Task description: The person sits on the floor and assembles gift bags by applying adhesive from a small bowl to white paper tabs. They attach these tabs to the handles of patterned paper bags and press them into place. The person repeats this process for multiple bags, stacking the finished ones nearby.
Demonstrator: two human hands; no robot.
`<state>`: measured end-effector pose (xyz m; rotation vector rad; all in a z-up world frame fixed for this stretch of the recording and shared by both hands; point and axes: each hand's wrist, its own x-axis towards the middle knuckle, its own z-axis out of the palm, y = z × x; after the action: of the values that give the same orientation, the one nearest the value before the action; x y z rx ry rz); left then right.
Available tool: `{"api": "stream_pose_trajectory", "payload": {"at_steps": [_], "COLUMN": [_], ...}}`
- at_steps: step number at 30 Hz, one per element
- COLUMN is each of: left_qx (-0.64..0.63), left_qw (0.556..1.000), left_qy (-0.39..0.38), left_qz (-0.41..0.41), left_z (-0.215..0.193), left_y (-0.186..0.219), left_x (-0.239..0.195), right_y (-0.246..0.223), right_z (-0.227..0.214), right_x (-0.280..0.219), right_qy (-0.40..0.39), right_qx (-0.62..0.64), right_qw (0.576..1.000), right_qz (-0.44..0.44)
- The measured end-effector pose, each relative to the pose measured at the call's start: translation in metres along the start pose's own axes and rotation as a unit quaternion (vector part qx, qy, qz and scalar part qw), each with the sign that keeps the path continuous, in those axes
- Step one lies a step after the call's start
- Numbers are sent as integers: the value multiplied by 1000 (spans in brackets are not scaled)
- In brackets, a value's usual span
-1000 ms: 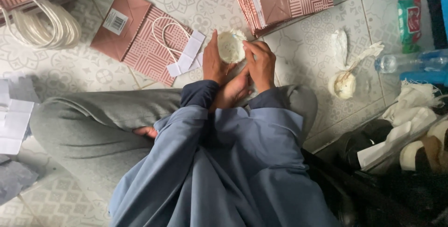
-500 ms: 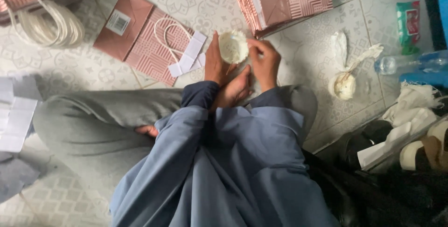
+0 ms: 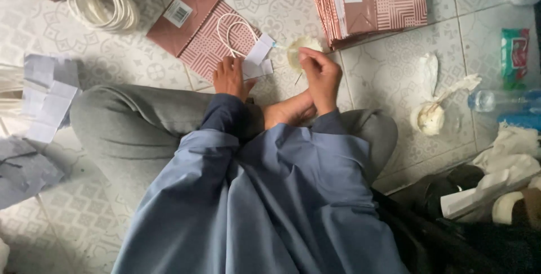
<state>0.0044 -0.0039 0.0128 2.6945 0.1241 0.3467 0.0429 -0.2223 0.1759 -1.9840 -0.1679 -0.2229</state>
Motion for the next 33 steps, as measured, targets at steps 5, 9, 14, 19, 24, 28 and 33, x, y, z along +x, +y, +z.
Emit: {"api": "stream_pose_trajectory", "payload": {"at_steps": [5,9,14,19,24,28,33], "left_qx": [7,-62,-206,-202,-248,-243,-256], "left_qw": [998,993,965,959,943,947,945], "left_qy": [-27,-25,-85,-103,-110,-102,-81], "left_qz": [-49,-93,-137,-169,-191,-186,-184], "left_z": [21,33,41,80,54,65,47], "left_y": [-4,-19,-37,-42,-34,-37,-32], "left_x": [5,-9,-20,-17,-11,-11,-10], "right_y": [-5,-25,-11,26,24,11,24], "right_z": [32,47,85,101,110,116,100], "right_x": [-5,-29,-65,-61,-70,-89,-56], "right_qy": [-20,-34,-78,-53,-88,-108,-48], "right_qx": [-104,-187,-169,-226,-170,-164,-201], "right_qw": [986,965,947,926,936,938,941], "right_qz": [-130,-182,-261,-298,-296,-284,-267]}}
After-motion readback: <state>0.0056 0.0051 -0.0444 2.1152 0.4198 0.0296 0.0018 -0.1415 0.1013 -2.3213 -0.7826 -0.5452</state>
